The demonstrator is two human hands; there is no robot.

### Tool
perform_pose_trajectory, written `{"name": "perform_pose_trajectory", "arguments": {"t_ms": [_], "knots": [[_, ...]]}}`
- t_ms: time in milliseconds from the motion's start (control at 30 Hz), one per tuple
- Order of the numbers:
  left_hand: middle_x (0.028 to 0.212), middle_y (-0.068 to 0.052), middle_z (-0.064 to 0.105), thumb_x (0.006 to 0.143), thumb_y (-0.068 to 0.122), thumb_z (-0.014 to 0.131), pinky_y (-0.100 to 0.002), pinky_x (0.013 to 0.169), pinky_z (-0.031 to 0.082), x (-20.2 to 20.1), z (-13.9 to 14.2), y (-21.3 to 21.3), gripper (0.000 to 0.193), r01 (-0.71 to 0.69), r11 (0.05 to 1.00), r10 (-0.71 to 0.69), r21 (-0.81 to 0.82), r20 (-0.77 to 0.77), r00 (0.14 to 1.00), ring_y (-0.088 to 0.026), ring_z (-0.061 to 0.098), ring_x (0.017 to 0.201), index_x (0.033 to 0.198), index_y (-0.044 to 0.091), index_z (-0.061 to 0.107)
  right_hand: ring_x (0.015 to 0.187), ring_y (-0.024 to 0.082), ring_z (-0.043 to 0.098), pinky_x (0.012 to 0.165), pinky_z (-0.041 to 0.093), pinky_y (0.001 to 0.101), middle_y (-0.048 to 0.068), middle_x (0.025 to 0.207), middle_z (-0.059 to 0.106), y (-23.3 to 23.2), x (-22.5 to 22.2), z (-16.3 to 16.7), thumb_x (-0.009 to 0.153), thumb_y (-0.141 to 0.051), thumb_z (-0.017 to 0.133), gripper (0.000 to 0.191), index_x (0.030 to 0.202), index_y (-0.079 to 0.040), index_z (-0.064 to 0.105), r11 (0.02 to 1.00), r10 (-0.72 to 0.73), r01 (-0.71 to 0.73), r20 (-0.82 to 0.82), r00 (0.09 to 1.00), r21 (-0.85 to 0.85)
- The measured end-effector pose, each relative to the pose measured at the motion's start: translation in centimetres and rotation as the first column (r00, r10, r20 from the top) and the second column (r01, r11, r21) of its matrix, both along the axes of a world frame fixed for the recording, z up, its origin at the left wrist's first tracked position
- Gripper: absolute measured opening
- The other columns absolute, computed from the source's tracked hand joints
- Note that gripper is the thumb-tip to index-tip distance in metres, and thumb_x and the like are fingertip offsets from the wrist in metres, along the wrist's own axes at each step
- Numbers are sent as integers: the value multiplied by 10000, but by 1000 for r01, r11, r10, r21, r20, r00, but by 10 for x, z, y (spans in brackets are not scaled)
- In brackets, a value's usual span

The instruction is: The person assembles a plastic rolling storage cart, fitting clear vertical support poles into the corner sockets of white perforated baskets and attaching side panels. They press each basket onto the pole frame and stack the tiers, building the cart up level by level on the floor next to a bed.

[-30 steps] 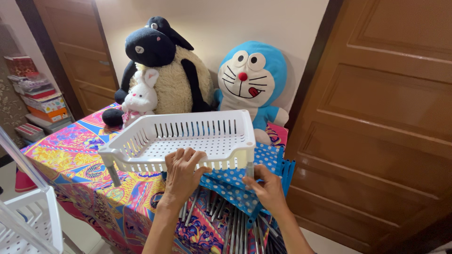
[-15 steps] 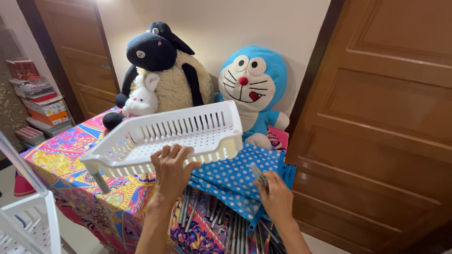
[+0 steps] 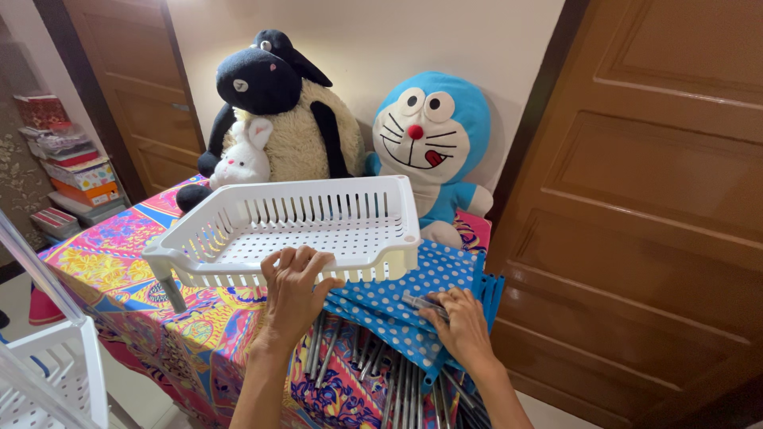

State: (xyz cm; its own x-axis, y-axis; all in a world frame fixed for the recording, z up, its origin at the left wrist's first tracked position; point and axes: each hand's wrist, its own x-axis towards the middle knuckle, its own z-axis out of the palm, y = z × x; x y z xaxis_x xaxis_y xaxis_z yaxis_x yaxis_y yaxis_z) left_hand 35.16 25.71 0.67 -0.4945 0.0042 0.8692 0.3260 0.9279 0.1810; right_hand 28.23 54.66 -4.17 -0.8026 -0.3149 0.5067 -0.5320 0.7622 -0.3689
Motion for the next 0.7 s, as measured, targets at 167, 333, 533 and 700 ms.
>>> {"name": "perform_pose_trajectory", "arguments": {"t_ms": [167, 333, 533, 700], "knots": [[958, -5, 649, 767, 300, 802, -475, 1020, 287, 7, 1, 1, 314, 41, 999, -41, -1, 37, 998, -231, 577, 1026, 1009, 139, 686, 1036, 246, 651, 944, 521, 372, 85, 1095, 738, 1, -12, -5, 939, -384, 639, 387, 1125, -74, 775, 931, 4, 19, 64, 998, -363], [960, -14, 627, 770, 281, 791, -465, 1035, 290, 20, 3, -2, 301, 73, 997, -71, -18, 79, 994, -231, 563, 1031, 1005, 137, 672, 1133, 250, 709, 971, 572, 385, 156, 1312, 692, -15, -35, 14, 972, -650, 422, 751, 1370, -41, 605, 447, 633, 106, 398, 664, -888], [951, -17, 617, 764, 258, 778, -450, 1029, 294, 29, -7, -18, 287, 99, 995, -96, -30, 104, 990, -236, 554, 1040, 1001, 140, 667, 1111, 294, 687, 821, 579, 414, 175, 1336, 664, -55, -47, 27, 876, -639, 541, 790, 1466, -126, 431, 336, 805, 181, 382, 454, -924], [932, -17, 619, 757, 257, 765, -453, 1038, 323, 32, -32, -35, 246, 22, 1000, -20, -16, 121, 992, -255, 545, 1031, 952, 150, 659, 1136, 253, 682, 776, 621, 392, 138, 1364, 659, -82, -38, 10, 880, -553, 612, 787, 1508, -102, 460, 306, 821, 99, 315, 476, -947]]}}
